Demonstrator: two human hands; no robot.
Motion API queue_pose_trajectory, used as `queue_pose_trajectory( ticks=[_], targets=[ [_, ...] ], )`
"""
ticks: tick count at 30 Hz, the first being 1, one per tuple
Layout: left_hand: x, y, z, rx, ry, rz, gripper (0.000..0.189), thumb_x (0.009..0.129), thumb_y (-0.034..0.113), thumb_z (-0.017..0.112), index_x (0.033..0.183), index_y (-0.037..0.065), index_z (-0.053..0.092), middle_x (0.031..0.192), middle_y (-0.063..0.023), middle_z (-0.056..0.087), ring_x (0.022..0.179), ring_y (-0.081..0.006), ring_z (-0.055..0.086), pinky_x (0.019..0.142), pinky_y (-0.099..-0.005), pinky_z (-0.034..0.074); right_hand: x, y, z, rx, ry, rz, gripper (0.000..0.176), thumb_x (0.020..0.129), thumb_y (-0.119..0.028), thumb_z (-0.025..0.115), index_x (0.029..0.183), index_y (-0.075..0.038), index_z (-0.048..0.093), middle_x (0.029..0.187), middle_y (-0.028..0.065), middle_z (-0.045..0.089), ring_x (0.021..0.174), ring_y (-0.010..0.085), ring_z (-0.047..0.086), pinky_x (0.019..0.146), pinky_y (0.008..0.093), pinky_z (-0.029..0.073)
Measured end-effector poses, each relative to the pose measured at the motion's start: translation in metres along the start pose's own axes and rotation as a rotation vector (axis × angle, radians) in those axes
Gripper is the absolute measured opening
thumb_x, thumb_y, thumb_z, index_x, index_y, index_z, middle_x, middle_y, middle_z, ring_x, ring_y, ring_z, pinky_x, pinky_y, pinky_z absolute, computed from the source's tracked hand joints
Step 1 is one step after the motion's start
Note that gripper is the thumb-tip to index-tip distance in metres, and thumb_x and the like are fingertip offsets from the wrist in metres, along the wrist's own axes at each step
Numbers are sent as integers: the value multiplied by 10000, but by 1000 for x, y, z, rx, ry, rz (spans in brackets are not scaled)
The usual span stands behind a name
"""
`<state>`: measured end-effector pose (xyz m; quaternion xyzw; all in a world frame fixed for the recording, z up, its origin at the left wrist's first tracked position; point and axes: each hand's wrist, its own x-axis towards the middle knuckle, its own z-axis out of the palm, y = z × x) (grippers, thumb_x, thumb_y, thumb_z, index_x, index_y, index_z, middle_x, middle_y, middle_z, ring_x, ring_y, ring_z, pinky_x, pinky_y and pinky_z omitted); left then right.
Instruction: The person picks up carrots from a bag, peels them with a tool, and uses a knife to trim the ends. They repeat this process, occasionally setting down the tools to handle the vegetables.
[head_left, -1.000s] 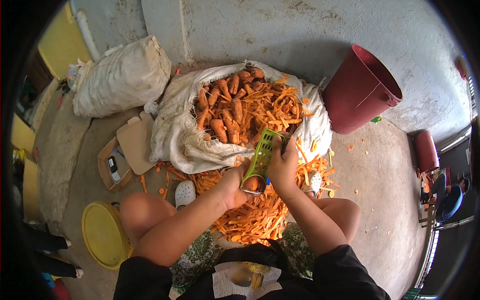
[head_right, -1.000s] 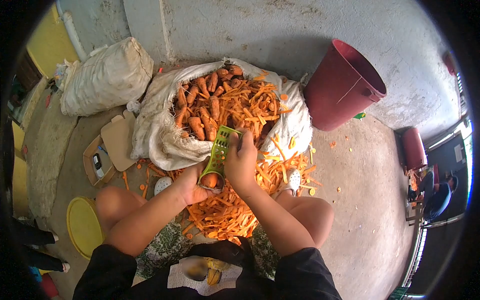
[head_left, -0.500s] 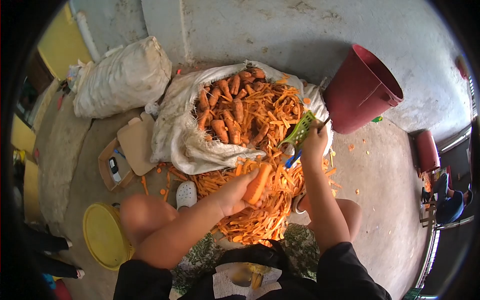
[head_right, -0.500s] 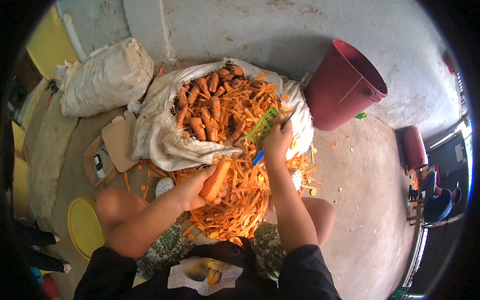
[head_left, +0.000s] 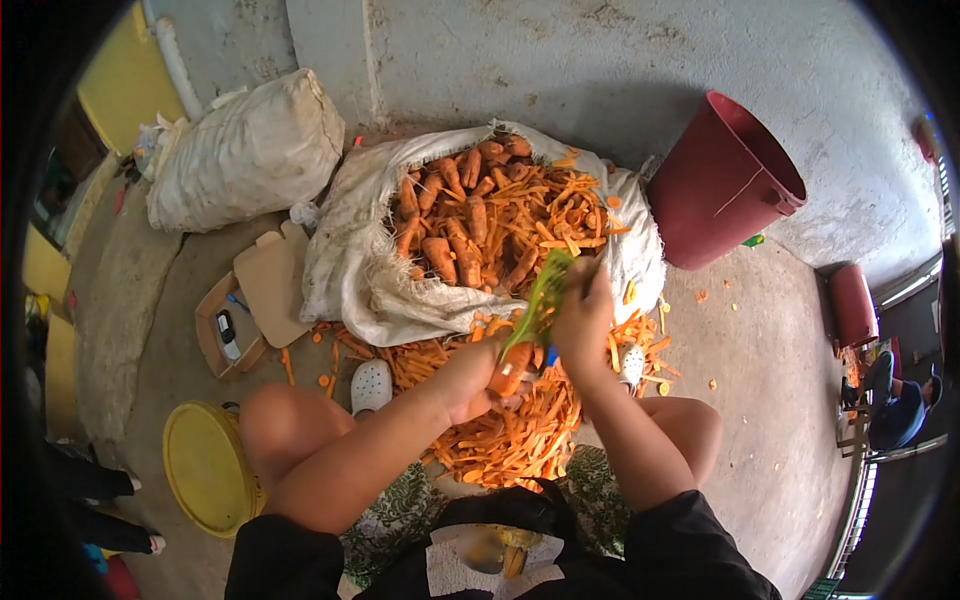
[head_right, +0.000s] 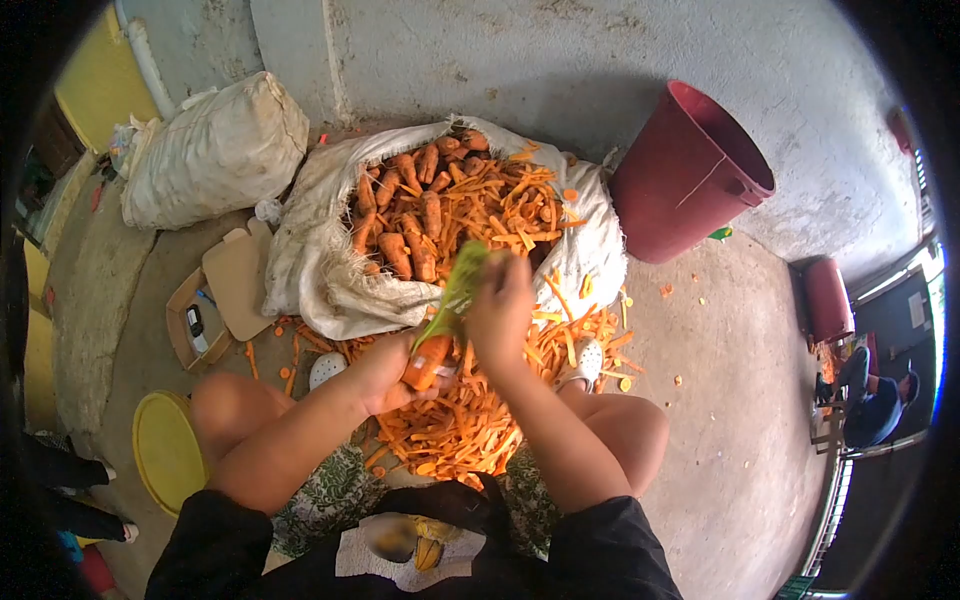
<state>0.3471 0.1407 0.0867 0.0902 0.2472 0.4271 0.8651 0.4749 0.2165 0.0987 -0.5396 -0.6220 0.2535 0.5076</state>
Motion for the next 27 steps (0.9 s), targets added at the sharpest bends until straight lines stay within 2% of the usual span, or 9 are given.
queue_pose_trajectory(
  ticks=[2,3,5,6,8,13,16,20,27],
  targets=[
    [-10,4,22,277,153,-130,326,946,334,307,1011,56,462,757,-53,500,651,-128,512,450,-225,404,34,26,-11,-12,152,202,242,932,-217,397,860,-3,482,620,26,474,507,101,413,471,259,367],
    [-10,2,23,278,153,-129,326,946,334,307,1011,56,462,757,-53,500,651,-128,512,450,-225,404,46,23,-23,-75,179,218,246,925,-203,412,880,27,485,607,102,515,490,150,445,466,316,370],
    [-11,-4,22,354,147,-155,384,946,380,281,1015,45,455,765,-55,488,657,-130,513,452,-207,407,63,43,-36,42,169,213,225,920,-158,407,867,39,502,612,89,520,507,128,445,472,292,367],
    [-5,-5,5,394,119,-110,465,939,379,300,1238,28,361,885,-89,508,666,-135,512,483,-241,448,63,41,-39,69,153,188,203,909,-149,425,866,31,508,623,93,531,522,141,465,487,298,377],
    [-2,6,-1,544,153,-35,479,933,396,310,1229,24,376,892,-90,507,675,-142,517,490,-241,451,59,33,-42,97,131,158,181,898,-140,443,865,23,515,634,97,541,538,155,484,502,303,386],
    [0,22,-3,935,292,188,444,851,421,521,1026,16,471,843,-62,506,667,-119,519,498,-252,451,30,10,-42,-257,-569,-94,182,852,-172,491,836,9,491,684,222,560,637,371,554,590,418,432],
    [4,25,-9,1073,333,330,415,817,368,601,1006,21,476,860,-63,515,693,-110,520,556,-243,451,13,-14,-46,-470,-734,-92,222,856,-208,491,809,9,473,652,228,552,642,401,540,579,448,420],
    [1,30,-5,1184,404,319,348,820,308,615,986,29,488,860,-52,516,703,-101,504,615,-244,432,2,-14,-37,-433,-794,-83,231,856,-212,500,818,13,464,646,215,554,612,393,543,554,458,412],
    [9,24,-13,1301,415,577,292,827,237,598,942,-19,521,806,-79,531,738,-159,525,659,-294,414,-6,-23,-31,-391,-741,-62,211,853,-181,489,807,23,461,633,231,539,617,402,535,551,446,405]
  ],
)
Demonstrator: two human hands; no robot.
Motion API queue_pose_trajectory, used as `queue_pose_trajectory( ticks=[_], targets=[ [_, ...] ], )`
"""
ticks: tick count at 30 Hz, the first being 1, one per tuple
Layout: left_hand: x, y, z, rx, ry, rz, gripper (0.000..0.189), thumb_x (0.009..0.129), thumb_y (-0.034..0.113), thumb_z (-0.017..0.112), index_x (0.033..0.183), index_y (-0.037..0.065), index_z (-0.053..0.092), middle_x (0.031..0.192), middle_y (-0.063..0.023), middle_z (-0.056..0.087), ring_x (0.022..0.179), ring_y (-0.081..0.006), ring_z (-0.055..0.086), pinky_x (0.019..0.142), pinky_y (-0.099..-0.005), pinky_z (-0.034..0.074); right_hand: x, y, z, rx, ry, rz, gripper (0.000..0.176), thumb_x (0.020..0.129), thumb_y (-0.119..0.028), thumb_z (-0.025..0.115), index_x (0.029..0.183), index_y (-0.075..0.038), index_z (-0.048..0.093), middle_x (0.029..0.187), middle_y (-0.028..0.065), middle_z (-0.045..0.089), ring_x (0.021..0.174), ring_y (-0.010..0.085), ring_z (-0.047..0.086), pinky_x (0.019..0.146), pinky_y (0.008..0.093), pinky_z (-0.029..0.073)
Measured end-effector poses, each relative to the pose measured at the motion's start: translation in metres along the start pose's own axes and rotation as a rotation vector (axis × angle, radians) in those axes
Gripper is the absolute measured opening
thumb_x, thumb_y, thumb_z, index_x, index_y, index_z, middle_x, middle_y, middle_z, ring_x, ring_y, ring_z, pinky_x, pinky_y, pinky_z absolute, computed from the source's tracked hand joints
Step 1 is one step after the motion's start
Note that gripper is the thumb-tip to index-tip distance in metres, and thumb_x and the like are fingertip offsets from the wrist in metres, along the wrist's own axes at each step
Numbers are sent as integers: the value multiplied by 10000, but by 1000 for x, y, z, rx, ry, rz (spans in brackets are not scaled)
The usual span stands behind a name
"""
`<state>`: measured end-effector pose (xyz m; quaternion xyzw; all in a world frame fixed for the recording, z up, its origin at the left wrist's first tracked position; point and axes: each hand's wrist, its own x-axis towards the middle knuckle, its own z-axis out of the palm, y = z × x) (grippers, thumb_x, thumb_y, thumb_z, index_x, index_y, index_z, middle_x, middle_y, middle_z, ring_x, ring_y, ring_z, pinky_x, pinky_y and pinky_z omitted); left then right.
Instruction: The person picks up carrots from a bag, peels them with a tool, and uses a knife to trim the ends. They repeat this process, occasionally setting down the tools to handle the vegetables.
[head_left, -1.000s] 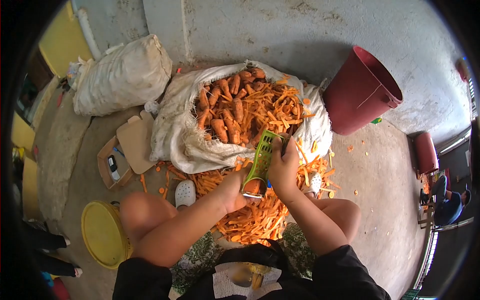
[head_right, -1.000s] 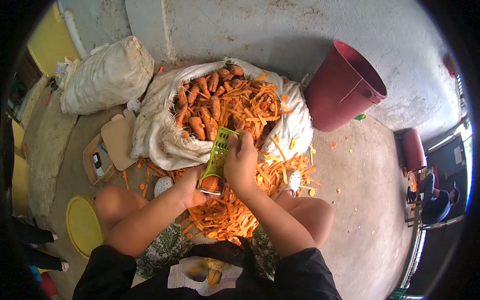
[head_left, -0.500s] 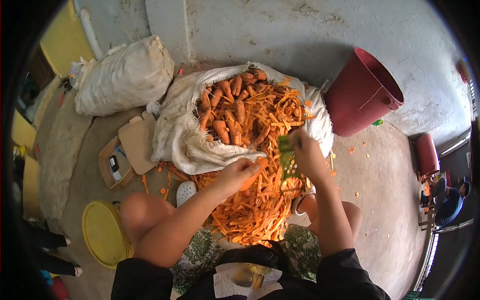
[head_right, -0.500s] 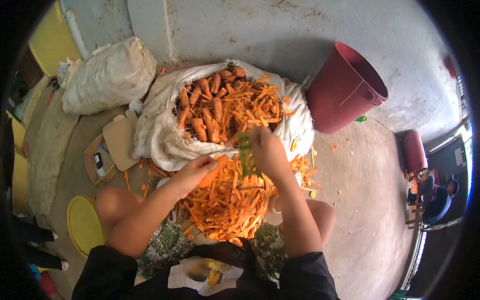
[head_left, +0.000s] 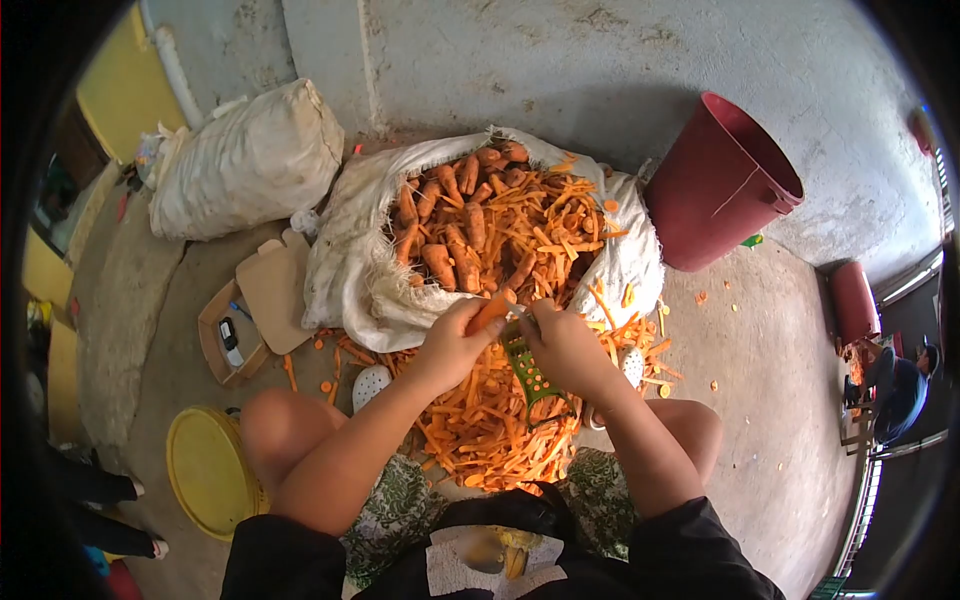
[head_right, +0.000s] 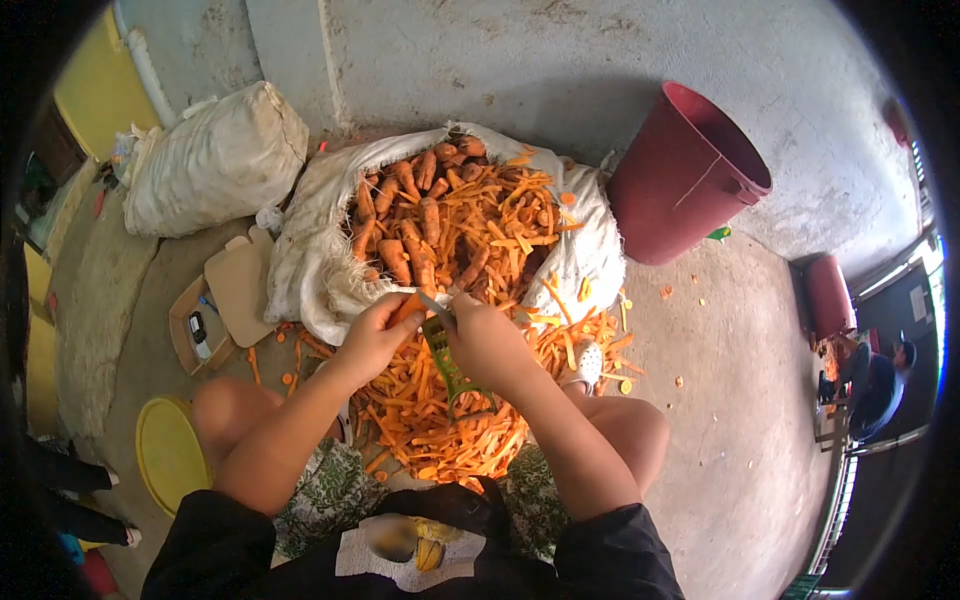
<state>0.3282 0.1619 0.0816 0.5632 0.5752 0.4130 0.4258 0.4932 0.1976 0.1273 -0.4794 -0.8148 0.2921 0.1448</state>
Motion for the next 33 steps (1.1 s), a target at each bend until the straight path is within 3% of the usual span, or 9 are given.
queue_pose_trajectory(
  ticks=[2,10,13,17,26,28,29,32,33],
  targets=[
    [0,-4,2,82,34,63,275,832,225,590,940,-19,521,811,-84,517,738,-175,516,657,-301,407,0,1,4,-118,-40,-28,182,830,-148,491,852,29,452,685,225,562,644,394,558,584,448,444],
    [-6,12,3,143,52,258,173,786,84,610,925,5,544,820,-75,487,743,-179,490,689,-294,394,4,3,6,-73,-25,-8,163,769,-85,510,858,31,438,705,241,559,691,405,556,610,459,442],
    [-5,8,5,54,70,343,215,778,136,630,898,-19,542,803,-94,479,712,-230,494,649,-318,396,8,11,13,5,-9,-8,173,742,-59,524,855,32,431,702,246,556,692,409,553,607,462,438],
    [-4,6,5,32,86,312,214,777,128,631,913,-15,548,795,-91,470,714,-220,487,650,-314,393,14,13,25,38,88,16,201,719,-41,539,869,28,425,686,247,555,689,410,552,606,470,434],
    [-8,0,9,18,183,358,229,771,172,649,902,11,551,828,-81,487,753,-209,508,671,-298,410,16,15,30,-17,62,49,215,755,-67,522,914,53,441,711,255,565,695,415,563,615,455,453],
    [-16,17,4,172,41,648,269,727,211,690,903,52,561,860,-78,501,802,-207,529,703,-302,425,37,68,54,54,5,223,227,777,-90,488,927,78,459,748,258,581,719,403,582,618,437,477],
    [-24,26,6,179,-28,736,310,686,237,717,925,102,573,912,-71,501,853,-215,533,710,-323,440,38,79,50,-94,-15,265,251,792,-112,464,928,99,470,757,259,590,731,389,597,608,426,494],
    [-24,36,-3,385,72,839,348,712,333,687,958,110,581,934,-71,479,867,-218,503,695,-332,442,44,90,62,-128,-9,287,272,781,-97,468,954,112,467,755,264,590,725,382,600,598,430,499],
    [-26,35,-5,438,101,745,317,724,268,691,976,105,587,962,-73,451,903,-219,497,716,-339,452,42,92,70,-88,-28,237,312,791,-140,488,983,105,477,735,250,594,708,370,601,589,420,492]
  ],
)
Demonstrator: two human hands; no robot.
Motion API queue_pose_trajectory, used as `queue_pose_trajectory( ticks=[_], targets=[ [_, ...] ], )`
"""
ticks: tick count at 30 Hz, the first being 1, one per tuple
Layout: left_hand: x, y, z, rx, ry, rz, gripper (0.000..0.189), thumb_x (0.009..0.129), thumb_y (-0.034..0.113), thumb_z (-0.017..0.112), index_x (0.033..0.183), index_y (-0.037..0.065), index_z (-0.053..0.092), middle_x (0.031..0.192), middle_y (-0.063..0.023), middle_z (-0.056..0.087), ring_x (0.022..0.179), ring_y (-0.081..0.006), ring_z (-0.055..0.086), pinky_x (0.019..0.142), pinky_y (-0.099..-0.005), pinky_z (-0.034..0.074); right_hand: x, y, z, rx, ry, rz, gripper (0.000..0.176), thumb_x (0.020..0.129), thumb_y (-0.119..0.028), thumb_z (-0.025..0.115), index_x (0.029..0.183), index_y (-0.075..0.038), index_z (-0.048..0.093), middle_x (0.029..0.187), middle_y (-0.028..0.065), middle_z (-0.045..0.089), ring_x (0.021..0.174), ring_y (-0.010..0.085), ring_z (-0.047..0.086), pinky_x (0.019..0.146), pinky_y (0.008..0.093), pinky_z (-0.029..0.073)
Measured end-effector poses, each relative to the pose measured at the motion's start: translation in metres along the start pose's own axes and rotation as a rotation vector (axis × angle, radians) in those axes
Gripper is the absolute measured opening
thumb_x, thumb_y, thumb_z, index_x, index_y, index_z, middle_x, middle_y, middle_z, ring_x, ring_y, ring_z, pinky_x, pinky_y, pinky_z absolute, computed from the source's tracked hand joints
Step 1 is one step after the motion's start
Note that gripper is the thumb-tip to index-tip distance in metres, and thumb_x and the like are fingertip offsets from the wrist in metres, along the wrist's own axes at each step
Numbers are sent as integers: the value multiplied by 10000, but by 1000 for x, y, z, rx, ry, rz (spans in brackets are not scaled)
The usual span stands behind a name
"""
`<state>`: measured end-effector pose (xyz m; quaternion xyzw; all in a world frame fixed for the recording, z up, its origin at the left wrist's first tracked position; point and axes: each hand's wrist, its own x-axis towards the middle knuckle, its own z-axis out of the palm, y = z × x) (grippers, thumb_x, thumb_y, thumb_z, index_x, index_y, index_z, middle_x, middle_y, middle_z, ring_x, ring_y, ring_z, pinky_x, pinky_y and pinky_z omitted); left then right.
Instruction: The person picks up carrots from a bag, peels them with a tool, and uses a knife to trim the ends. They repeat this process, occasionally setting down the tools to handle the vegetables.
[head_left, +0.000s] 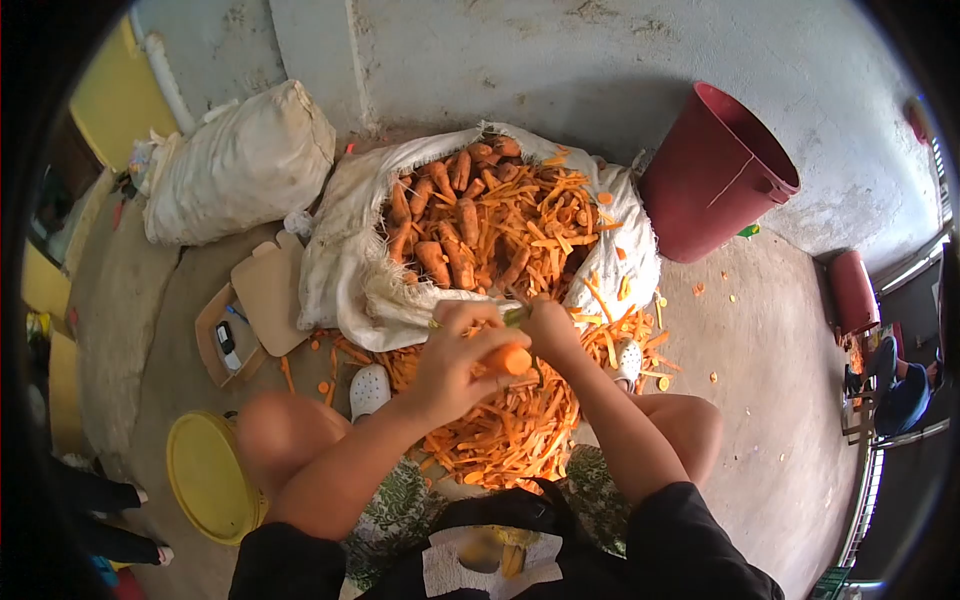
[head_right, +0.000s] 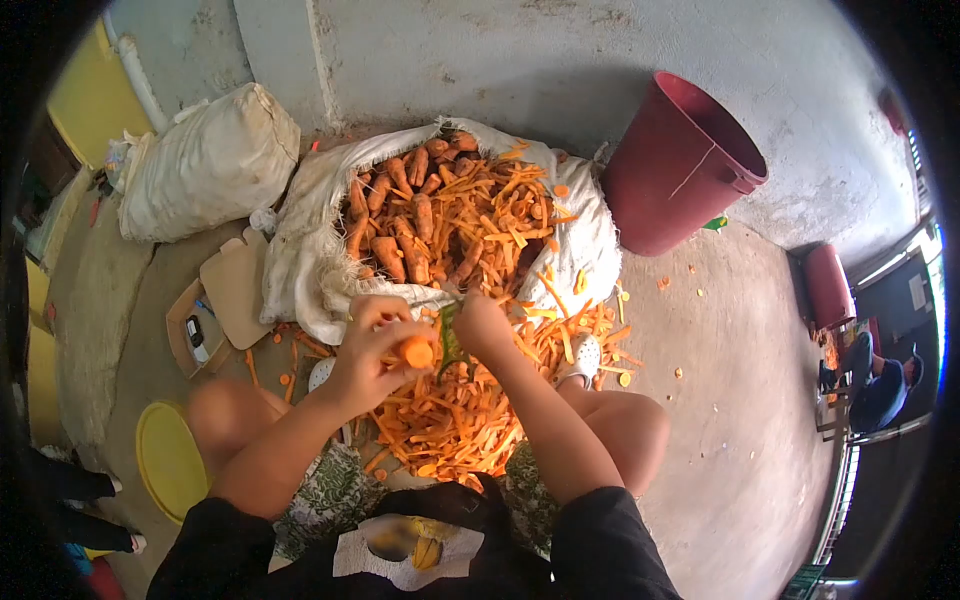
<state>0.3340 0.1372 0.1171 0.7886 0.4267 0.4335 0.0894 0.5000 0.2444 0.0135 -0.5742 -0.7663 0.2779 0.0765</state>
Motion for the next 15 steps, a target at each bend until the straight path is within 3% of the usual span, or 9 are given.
queue_pose_trajectory(
  ticks=[1,3,4,5,7,8,11,13,15],
  targets=[
    [0,-3,2,3,-2,-3,317,724,268,691,976,105,587,962,-73,451,903,-219,497,716,-339,452,4,7,15,3,-3,-2,312,791,-140,488,983,105,477,735,250,594,708,370,601,589,420,492],
    [3,-9,9,-373,32,-303,287,722,173,695,972,80,590,961,-74,431,895,-218,499,757,-326,445,7,10,36,187,-115,-270,317,774,-154,547,993,72,502,774,235,602,698,365,598,587,404,482],
    [5,-10,7,-329,50,-246,293,720,82,685,992,62,579,958,-75,459,889,-216,511,752,-320,451,1,5,39,325,-113,-327,243,761,-112,586,957,24,541,814,171,619,702,280,608,609,343,471],
    [5,-10,9,-332,52,-245,293,720,82,685,992,62,579,958,-75,459,889,-216,511,752,-320,451,-2,-1,42,322,-113,-326,243,761,-112,586,957,24,541,814,171,619,702,280,608,609,343,471],
    [2,-13,13,-268,53,-241,275,721,59,682,974,51,576,958,-82,505,883,-214,536,754,-318,458,-22,-36,22,1158,-215,-302,180,752,-21,573,930,-2,559,836,102,617,726,169,587,640,286,456],
    [2,-14,13,-267,54,-242,275,721,59,682,974,51,576,958,-82,505,883,-214,536,754,-318,458,-30,-46,11,1228,-244,-263,151,766,7,542,915,-15,556,830,57,604,748,101,546,644,258,437],
    [1,-19,10,-194,98,-292,312,711,38,682,987,27,537,958,-104,540,880,-220,558,752,-328,460,-14,-37,11,985,-129,-182,160,770,-2,544,929,-13,540,826,52,605,730,103,546,628,266,436],
    [-3,-28,13,-286,-39,-505,370,699,34,688,1006,-1,484,961,-133,540,895,-238,564,752,-342,458,-22,-52,-14,871,15,-200,155,758,-9,547,909,3,517,793,119,613,696,185,586,604,312,445],
    [-6,-26,15,-298,-71,-570,408,696,17,669,1030,-15,438,954,-151,533,890,-269,564,731,-353,458,-25,-60,-25,352,224,-198,173,741,-8,537,905,15,488,723,200,592,673,313,594,578,384,448]
  ],
)
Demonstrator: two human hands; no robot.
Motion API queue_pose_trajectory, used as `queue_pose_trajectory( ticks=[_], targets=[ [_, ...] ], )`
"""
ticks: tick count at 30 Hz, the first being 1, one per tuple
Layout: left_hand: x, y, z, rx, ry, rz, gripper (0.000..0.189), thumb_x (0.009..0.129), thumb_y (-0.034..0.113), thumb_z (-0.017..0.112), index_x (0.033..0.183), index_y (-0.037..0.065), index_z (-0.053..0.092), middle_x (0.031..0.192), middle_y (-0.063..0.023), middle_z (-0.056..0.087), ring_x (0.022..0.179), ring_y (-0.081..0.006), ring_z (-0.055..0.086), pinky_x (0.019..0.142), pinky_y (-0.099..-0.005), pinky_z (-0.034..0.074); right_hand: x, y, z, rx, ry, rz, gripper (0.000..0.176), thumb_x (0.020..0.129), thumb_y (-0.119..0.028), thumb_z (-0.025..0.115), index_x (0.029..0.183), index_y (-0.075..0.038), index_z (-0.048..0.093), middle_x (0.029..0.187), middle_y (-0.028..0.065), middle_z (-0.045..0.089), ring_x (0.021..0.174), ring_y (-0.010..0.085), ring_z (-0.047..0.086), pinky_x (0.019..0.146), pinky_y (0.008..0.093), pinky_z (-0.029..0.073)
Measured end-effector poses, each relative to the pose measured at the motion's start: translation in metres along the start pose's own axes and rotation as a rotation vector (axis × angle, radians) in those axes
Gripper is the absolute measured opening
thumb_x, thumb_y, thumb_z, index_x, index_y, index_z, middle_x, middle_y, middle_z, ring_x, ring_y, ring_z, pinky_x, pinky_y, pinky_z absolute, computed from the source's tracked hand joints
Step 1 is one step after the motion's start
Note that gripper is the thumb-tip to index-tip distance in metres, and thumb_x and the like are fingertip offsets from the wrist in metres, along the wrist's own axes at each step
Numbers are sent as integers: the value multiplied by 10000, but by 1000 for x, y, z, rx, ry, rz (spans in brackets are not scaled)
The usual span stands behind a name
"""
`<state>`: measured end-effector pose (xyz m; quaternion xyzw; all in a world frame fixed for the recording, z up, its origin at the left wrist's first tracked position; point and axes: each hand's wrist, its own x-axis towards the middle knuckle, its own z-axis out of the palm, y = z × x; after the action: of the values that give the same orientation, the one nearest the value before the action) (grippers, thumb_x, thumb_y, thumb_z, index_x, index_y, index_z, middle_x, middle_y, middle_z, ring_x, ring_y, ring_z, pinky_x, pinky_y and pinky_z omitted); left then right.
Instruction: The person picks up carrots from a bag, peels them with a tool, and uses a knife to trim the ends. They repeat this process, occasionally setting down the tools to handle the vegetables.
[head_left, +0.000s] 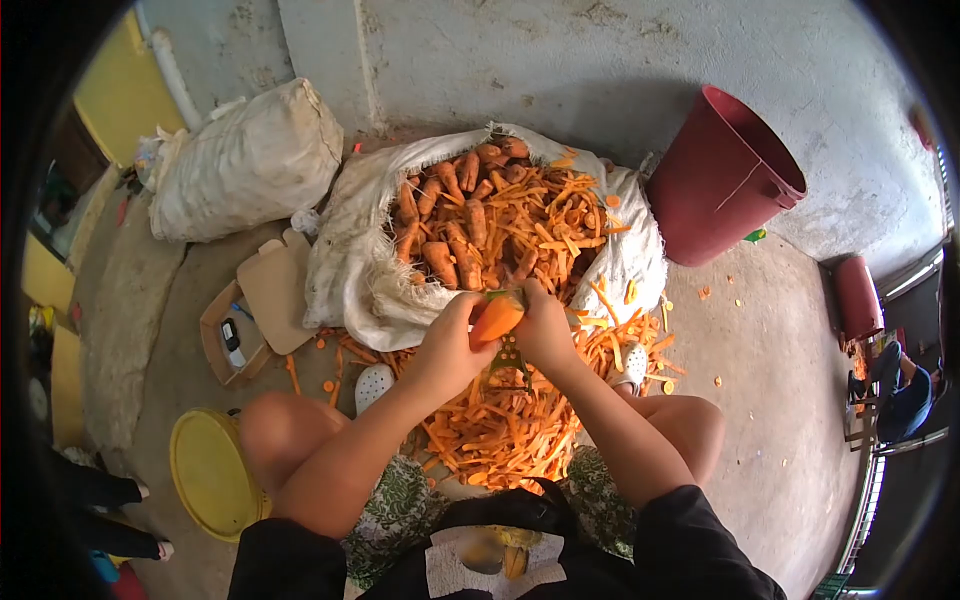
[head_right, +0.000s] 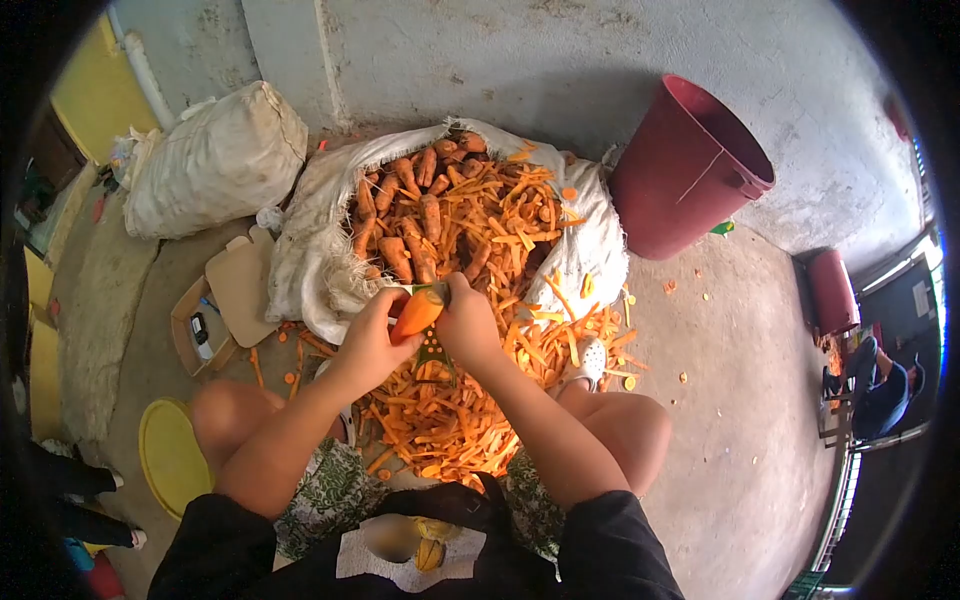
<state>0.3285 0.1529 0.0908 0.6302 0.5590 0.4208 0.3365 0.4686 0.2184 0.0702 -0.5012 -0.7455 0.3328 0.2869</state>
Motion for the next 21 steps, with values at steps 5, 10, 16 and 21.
queue_pose_trajectory(
  ticks=[5,10,16,21],
  targets=[
    [5,-12,3,158,62,23,370,685,14,626,997,-13,427,910,-177,543,836,-334,565,688,-370,453,-6,-21,-12,-292,-15,-6,156,772,-91,513,902,-10,482,678,233,563,673,405,560,586,456,441],
    [7,-9,0,142,57,-76,357,670,37,649,955,-2,439,857,-202,558,825,-378,560,687,-399,451,-13,-36,-24,-460,-148,-66,176,778,-139,528,832,-7,425,629,199,565,592,364,580,523,443,467],
    [9,-13,3,158,34,-88,373,632,30,662,942,1,457,838,-196,572,842,-372,559,682,-399,448,-21,-35,-16,-457,-166,-73,176,784,-142,520,817,6,431,622,199,569,570,361,585,497,433,479],
    [10,-12,2,168,26,-85,343,612,15,653,917,-2,498,819,-184,586,816,-355,573,666,-387,453,-22,-28,-13,-378,-193,-23,171,817,-167,490,856,-9,440,643,226,553,627,400,558,563,479,437]
  ],
)
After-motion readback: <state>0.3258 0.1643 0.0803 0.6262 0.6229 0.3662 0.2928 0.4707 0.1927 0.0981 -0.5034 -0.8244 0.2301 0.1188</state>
